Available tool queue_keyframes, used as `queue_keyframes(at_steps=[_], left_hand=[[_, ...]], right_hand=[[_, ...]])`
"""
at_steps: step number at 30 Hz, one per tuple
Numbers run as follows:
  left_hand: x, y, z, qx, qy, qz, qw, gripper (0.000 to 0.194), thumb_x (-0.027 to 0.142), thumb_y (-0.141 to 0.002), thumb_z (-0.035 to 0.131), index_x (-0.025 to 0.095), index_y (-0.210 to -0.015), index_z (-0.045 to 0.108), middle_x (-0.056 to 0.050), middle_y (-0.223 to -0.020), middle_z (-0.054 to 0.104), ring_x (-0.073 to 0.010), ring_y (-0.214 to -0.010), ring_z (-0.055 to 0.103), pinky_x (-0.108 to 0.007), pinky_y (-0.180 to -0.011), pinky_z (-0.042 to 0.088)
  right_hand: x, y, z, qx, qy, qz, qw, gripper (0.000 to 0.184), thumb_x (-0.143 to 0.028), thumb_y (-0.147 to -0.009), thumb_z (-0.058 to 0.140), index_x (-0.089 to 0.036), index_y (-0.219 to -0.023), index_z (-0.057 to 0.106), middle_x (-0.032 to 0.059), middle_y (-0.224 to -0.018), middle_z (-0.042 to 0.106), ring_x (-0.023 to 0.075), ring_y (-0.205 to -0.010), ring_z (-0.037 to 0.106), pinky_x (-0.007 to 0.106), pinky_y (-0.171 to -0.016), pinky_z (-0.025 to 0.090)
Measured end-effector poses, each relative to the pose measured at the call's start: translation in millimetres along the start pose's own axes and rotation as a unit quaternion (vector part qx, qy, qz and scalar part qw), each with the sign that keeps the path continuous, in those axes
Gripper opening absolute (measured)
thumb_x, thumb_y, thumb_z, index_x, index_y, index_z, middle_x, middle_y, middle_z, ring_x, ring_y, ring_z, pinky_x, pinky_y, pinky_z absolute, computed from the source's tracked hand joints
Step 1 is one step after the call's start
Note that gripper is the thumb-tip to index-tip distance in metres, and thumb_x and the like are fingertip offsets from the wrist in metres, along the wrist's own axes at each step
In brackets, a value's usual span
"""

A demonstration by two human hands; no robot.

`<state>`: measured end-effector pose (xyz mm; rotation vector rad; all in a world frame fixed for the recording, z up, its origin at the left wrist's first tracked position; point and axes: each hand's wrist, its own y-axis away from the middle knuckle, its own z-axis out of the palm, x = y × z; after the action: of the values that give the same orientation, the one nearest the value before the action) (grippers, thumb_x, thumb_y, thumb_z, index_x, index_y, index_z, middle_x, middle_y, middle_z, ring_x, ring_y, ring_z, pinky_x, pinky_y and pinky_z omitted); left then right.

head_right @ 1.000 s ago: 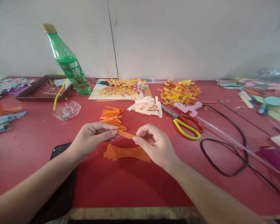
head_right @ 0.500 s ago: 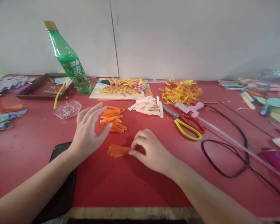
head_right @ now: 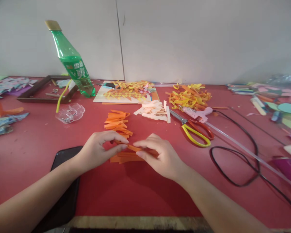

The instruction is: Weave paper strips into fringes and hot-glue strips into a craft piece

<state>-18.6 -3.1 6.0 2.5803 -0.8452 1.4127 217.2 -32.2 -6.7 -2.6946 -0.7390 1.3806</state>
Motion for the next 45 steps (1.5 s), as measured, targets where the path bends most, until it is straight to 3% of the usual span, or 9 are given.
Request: queue_keyframes(at_steps=[4,8,12,15,19,24,32,37,45], left_hand=[[2.6,-1.1,-0.5,-0.006,0.049,-0.058,0.997,0.015,0.032,-0.086,0.067,0.022,-0.095,0.075,-0.004,-0.099,0.078,-0.02,-0.09,0.071,-0.031,-0.076,0.052],[-0.5,0.2,0.2,-0.001,0.09,-0.092,0.992,0.026,0.035,-0.085,0.069,0.022,-0.108,0.072,-0.006,-0.105,0.077,-0.0208,-0.093,0.07,-0.032,-0.078,0.053],[-1.0,2.8,0.1,-0.021,0.131,-0.118,0.984,0.03,0.037,-0.085,0.069,0.021,-0.111,0.069,-0.005,-0.096,0.077,-0.0192,-0.088,0.07,-0.03,-0.078,0.052],[0.5,4.2,0.0,-0.041,0.164,-0.124,0.978,0.041,0.038,-0.085,0.07,0.021,-0.122,0.063,-0.005,-0.09,0.076,-0.0187,-0.086,0.071,-0.026,-0.069,0.052],[1.6,4.4,0.0,-0.082,0.192,-0.128,0.969,0.043,0.033,-0.085,0.069,0.022,-0.126,0.061,-0.005,-0.095,0.077,-0.0183,-0.087,0.072,-0.023,-0.066,0.052],[4.0,5.2,0.3,-0.104,0.225,-0.148,0.957,0.041,0.026,-0.086,0.066,0.021,-0.127,0.062,-0.006,-0.101,0.079,-0.0177,-0.086,0.074,-0.024,-0.075,0.055],[6.0,6.4,-1.6,-0.1,0.323,-0.13,0.932,0.038,0.021,-0.085,0.062,0.014,-0.122,0.063,-0.008,-0.096,0.078,-0.022,-0.096,0.075,-0.028,-0.083,0.057],[6.7,4.9,0.9,-0.075,0.252,-0.158,0.952,0.03,0.035,-0.083,0.071,0.016,-0.107,0.072,-0.008,-0.093,0.079,-0.0218,-0.088,0.076,-0.027,-0.076,0.058],[7.8,3.2,3.9,-0.05,0.246,-0.171,0.953,0.015,0.03,-0.083,0.072,0.019,-0.093,0.075,-0.003,-0.086,0.081,-0.017,-0.083,0.077,-0.022,-0.075,0.06]], right_hand=[[-5.0,4.1,-5.4,-0.07,-0.124,-0.018,0.99,0.02,-0.021,-0.093,0.055,-0.024,-0.107,0.069,0.0033,-0.088,0.073,0.0152,-0.08,0.069,0.029,-0.075,0.054],[-11.2,3.2,-9.8,-0.146,-0.15,-0.031,0.977,0.028,-0.014,-0.093,0.05,-0.025,-0.105,0.072,0.0038,-0.099,0.076,0.015,-0.084,0.07,0.028,-0.074,0.053],[-9.2,0.7,-8.4,-0.109,-0.181,0.003,0.977,0.008,-0.026,-0.088,0.067,-0.022,-0.081,0.071,0.0027,-0.083,0.073,0.0138,-0.071,0.066,0.026,-0.066,0.05],[-6.2,0.0,-5.9,-0.063,-0.203,0.041,0.976,0.028,-0.039,-0.089,0.065,-0.02,-0.068,0.061,0.0004,-0.07,0.059,0.0111,-0.06,0.053,0.025,-0.055,0.043],[-5.2,0.3,-2.6,-0.049,-0.234,0.099,0.966,0.037,-0.047,-0.088,0.064,-0.019,-0.066,0.056,0.0016,-0.073,0.058,0.0103,-0.06,0.053,0.023,-0.053,0.042],[-6.5,-0.1,-0.9,-0.016,-0.257,0.164,0.952,0.033,-0.04,-0.08,0.075,-0.02,-0.072,0.05,0.0017,-0.069,0.067,0.0103,-0.059,0.062,0.021,-0.057,0.049],[-2.4,-0.4,0.7,0.044,-0.23,0.17,0.957,0.031,-0.036,-0.076,0.078,-0.022,-0.088,0.053,-0.002,-0.069,0.066,0.0109,-0.057,0.065,0.019,-0.053,0.05],[-4.2,0.9,2.5,0.064,-0.172,0.166,0.969,0.032,-0.036,-0.074,0.078,-0.022,-0.09,0.055,-0.001,-0.07,0.066,0.012,-0.058,0.065,0.021,-0.053,0.051],[-4.3,1.3,4.6,0.089,-0.177,0.106,0.974,0.024,-0.028,-0.076,0.077,-0.023,-0.092,0.06,0.0006,-0.078,0.066,0.0119,-0.071,0.066,0.019,-0.061,0.055]])
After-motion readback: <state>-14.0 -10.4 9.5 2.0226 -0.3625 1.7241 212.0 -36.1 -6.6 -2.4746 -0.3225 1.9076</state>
